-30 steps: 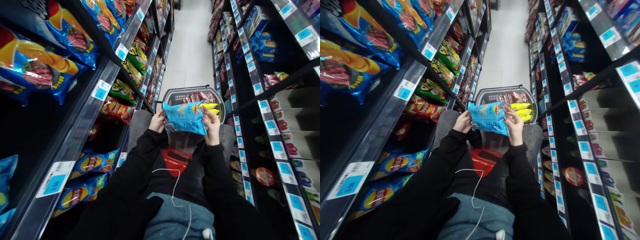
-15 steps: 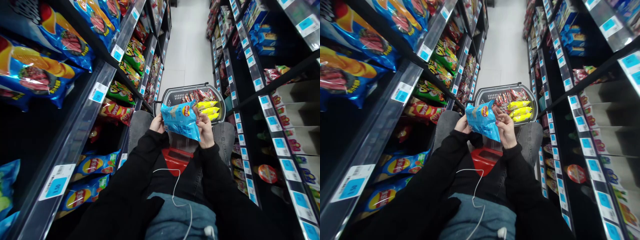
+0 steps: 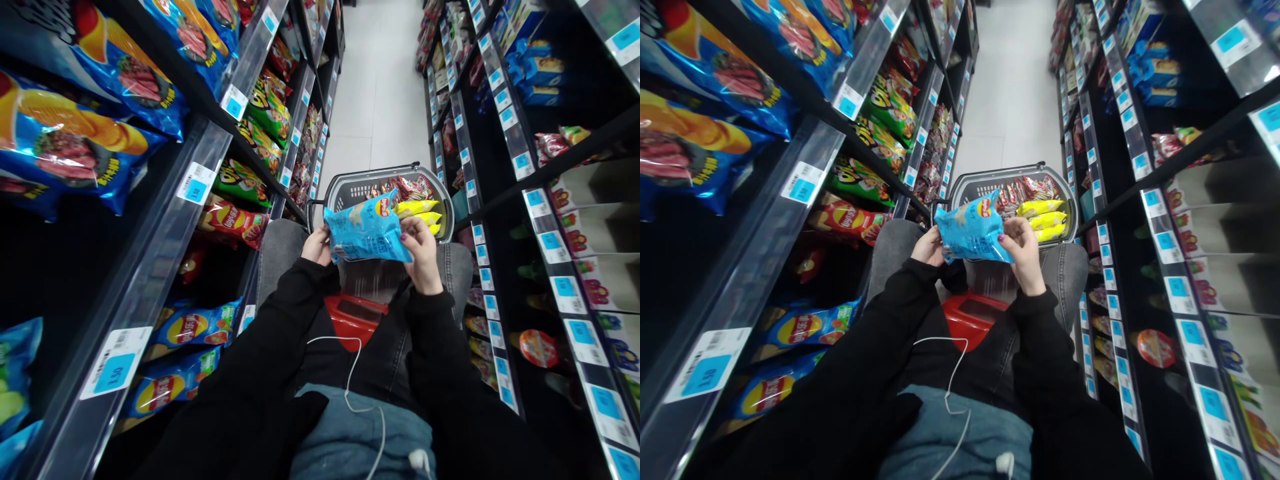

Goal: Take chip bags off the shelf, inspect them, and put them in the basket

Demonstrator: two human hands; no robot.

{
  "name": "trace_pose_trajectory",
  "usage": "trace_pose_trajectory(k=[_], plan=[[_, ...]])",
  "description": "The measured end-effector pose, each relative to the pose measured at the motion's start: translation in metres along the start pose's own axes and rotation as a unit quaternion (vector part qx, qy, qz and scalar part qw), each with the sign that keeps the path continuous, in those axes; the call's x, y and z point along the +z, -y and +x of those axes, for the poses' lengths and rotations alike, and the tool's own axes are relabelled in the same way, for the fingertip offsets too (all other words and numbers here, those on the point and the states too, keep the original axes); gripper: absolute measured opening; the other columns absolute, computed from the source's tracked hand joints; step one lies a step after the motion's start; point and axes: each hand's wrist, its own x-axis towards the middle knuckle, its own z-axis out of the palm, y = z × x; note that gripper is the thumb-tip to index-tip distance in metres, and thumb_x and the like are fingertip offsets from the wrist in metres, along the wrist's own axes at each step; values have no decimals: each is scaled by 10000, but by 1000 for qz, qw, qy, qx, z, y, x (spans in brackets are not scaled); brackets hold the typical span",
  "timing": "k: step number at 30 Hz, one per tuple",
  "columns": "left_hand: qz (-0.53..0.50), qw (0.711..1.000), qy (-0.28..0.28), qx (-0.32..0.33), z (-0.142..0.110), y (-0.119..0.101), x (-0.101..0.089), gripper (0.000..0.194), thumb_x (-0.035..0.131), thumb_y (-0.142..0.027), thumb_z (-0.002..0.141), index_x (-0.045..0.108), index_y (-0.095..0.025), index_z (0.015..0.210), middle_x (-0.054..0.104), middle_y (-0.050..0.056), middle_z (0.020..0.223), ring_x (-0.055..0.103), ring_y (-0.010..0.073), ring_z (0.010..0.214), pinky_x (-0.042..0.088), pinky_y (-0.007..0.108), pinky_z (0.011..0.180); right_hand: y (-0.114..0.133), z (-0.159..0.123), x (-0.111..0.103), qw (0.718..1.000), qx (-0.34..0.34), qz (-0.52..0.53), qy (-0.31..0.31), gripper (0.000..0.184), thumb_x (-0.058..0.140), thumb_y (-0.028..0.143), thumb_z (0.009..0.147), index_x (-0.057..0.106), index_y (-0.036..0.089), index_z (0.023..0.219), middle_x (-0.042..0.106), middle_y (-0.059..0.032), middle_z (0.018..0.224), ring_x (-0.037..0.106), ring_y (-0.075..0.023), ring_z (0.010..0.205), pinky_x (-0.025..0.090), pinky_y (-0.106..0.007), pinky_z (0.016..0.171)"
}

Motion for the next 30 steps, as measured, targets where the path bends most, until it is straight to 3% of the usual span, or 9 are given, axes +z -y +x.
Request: trace_pose_trajectory(k=[2,5,9,11,13,16,21,25,30], plan=[[-3,1000,-21,-6,1,0,-1,143,662,-235,704,580,-172,804,614,-7,672,578,113,609,506,290,704,-3,2,-4,999,17,-40,3,313,727,390,631,562,224,839,606,17,778,579,-135,756,476,-257,725],[100,992,-81,13,2,0,-2,104,631,-188,691,563,-168,767,588,-1,662,581,140,653,501,334,729,-11,6,-10,996,13,-90,-2,214,700,369,676,624,204,790,623,19,706,565,-136,686,464,-270,685],[199,963,-150,103,-11,-5,5,324,660,-93,614,561,-197,904,608,32,932,557,195,996,430,349,913,-20,9,-11,990,6,-138,-6,162,702,338,674,684,190,736,660,8,684,571,-145,657,457,-286,664],[228,947,-102,200,-24,-11,15,427,669,-123,641,550,-228,1038,570,40,1121,466,207,1165,365,326,995,-22,9,-9,987,9,-161,14,154,699,335,673,695,188,720,669,2,680,573,-147,649,454,-286,647],[286,920,6,269,-38,-18,27,455,682,-209,676,548,-229,1111,548,58,1198,426,240,1219,325,343,1032,-23,9,-7,983,9,-178,48,151,697,336,672,699,190,707,673,0,678,576,-149,654,453,-286,648],[364,889,117,251,-51,-22,38,526,732,-309,640,558,-197,1124,578,81,1169,482,282,1153,328,376,1021,-25,8,-5,980,25,-165,104,165,697,353,670,702,199,729,682,1,714,592,-154,694,458,-287,679],[374,898,140,185,-51,-17,35,446,690,-391,683,563,-169,1049,628,51,981,578,245,930,407,332,882,-30,7,-6,982,91,-103,133,212,700,385,665,708,213,788,693,2,778,600,-150,722,467,-276,685],[368,902,113,194,-49,-12,32,375,668,-417,705,572,-182,981,627,14,844,577,214,830,418,289,802,-33,8,-3,982,136,-44,123,231,734,380,613,703,203,758,681,11,731,587,-136,667,467,-259,634],[392,895,86,196,-49,-8,32,362,576,-448,778,541,-191,1031,633,8,853,585,197,804,422,267,747,-31,7,3,979,171,5,108,223,760,349,567,692,195,713,658,20,673,561,-113,601,457,-241,589]])
